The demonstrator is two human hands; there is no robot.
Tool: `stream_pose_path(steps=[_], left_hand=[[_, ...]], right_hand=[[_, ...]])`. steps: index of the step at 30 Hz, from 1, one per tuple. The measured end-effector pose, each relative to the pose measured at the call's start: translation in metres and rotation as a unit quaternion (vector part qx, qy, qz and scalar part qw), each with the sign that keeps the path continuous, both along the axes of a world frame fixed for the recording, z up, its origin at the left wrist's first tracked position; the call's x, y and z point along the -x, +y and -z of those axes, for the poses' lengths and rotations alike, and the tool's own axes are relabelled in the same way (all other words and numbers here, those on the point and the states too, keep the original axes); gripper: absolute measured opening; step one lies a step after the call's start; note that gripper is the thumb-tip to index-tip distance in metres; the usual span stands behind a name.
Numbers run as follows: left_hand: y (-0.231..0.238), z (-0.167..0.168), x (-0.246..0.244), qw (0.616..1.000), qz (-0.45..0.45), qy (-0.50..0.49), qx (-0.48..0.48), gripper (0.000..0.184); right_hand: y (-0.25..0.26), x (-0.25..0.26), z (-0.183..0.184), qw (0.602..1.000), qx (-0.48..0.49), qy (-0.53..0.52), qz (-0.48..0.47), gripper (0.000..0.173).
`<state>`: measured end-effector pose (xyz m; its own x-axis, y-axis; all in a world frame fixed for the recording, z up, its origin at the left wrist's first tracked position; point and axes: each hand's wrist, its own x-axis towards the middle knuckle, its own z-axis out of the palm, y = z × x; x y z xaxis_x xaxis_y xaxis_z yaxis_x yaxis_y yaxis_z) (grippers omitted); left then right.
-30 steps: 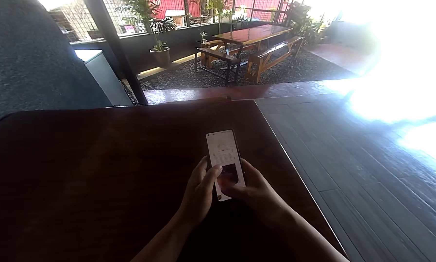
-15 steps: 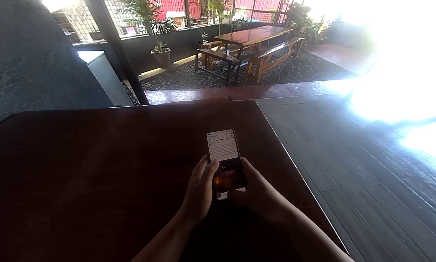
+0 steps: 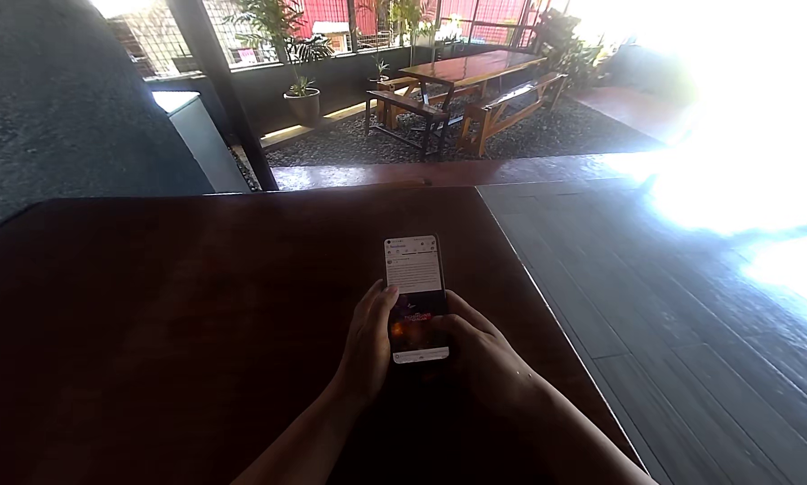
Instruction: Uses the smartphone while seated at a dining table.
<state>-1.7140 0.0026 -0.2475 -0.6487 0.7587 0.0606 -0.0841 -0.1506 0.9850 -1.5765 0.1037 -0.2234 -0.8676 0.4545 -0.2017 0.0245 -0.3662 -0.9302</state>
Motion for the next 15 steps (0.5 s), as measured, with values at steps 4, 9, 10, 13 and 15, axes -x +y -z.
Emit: stream_pose_path(steps=[4, 9, 10, 13, 15], left_hand=[[0.0003, 0.0027, 0.0008, 1.0, 0.0, 0.001, 0.006, 0.048], [0.0005, 0.0037, 0.0009, 1.0, 0.008, -0.007, 0.001, 0.049], [0.0008, 0.0039, 0.0009, 1.0, 0.011, -0.009, -0.001, 0.049], [0.0027, 0.0059, 0.0016, 1.0, 0.016, -0.006, -0.009, 0.049], [0.0026, 0.0061, 0.0021, 1.0, 0.015, -0.006, -0.008, 0.049]], right_hand=[[0.0008, 0.0004, 0.002, 1.0, 0.005, -0.001, 0.012, 0.039], [0.0, 0.0003, 0.0016, 0.999, 0.002, -0.006, 0.035, 0.045], [0.0003, 0.0002, 0.0006, 0.999, -0.008, -0.008, 0.032, 0.041], [0.0004, -0.0003, -0.0013, 0.999, -0.039, -0.016, 0.021, 0.027], [0.0014, -0.0011, 0.0, 0.999, -0.049, -0.013, -0.003, 0.043]])
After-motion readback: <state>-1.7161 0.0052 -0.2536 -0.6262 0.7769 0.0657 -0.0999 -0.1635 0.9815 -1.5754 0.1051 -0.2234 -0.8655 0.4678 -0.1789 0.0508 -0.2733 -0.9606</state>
